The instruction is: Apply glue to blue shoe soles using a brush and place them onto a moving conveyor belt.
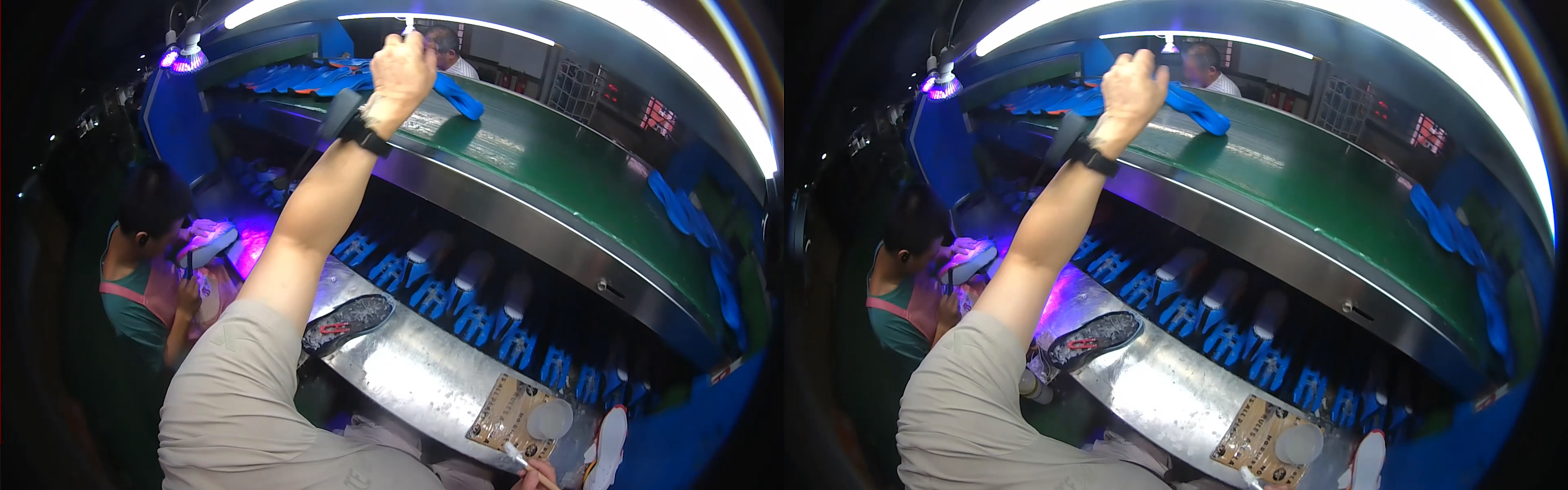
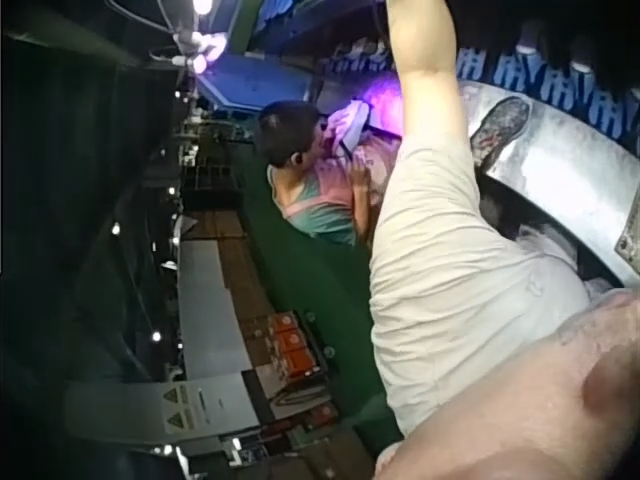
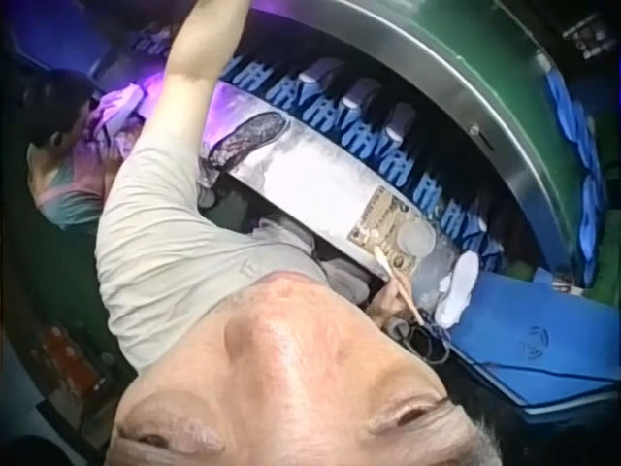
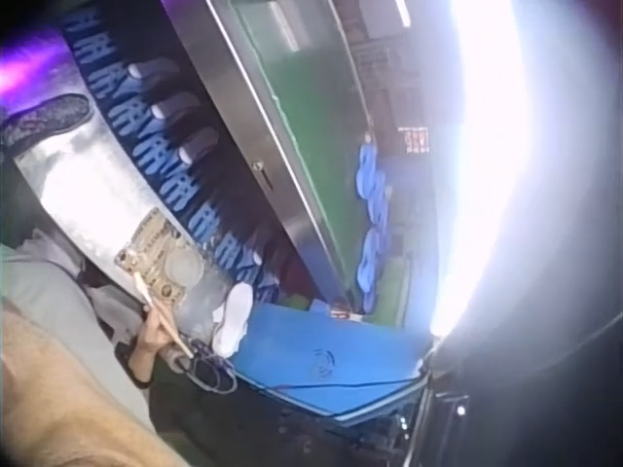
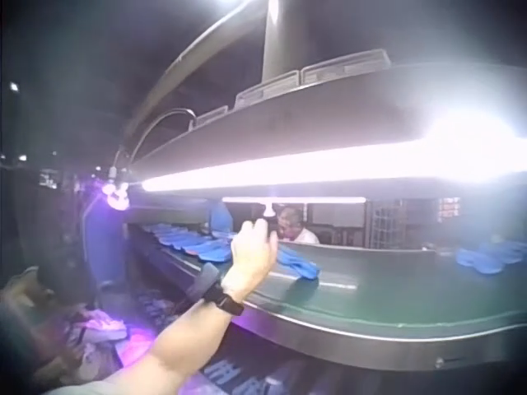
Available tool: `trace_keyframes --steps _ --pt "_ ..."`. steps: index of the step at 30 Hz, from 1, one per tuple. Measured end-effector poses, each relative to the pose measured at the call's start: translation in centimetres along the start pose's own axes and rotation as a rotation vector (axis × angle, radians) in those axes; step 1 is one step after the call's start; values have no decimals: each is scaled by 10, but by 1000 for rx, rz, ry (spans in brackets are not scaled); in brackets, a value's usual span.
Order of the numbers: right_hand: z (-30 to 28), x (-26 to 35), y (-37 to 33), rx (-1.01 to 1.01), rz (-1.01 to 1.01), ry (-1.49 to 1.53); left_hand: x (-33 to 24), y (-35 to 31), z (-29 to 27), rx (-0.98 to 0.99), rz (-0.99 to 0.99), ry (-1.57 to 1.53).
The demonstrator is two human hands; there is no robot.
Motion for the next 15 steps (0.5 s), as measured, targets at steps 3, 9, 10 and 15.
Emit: trace_keyframes --steps 3,9,10,15 --pt "0 -3 -2 -56 -29 11 -3 -12 -69 -265 21 -182" --pt "-17 13 15 -129 54 -150 -21 -76 -165 -150 -538 -776" --pt "-23 12 23 -111 136 -162 -19 -88 -176 -138 -597 -908" --pt "-42 13 71 -117 79 -488 -115 -204 -178 554 -842 -1400"
Point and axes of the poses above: each hand's wrist, its own y-axis towards the middle knuckle, its own z-axis out of the palm, x = y × z, the point moved 5 cm from there along y, towards the middle knuckle
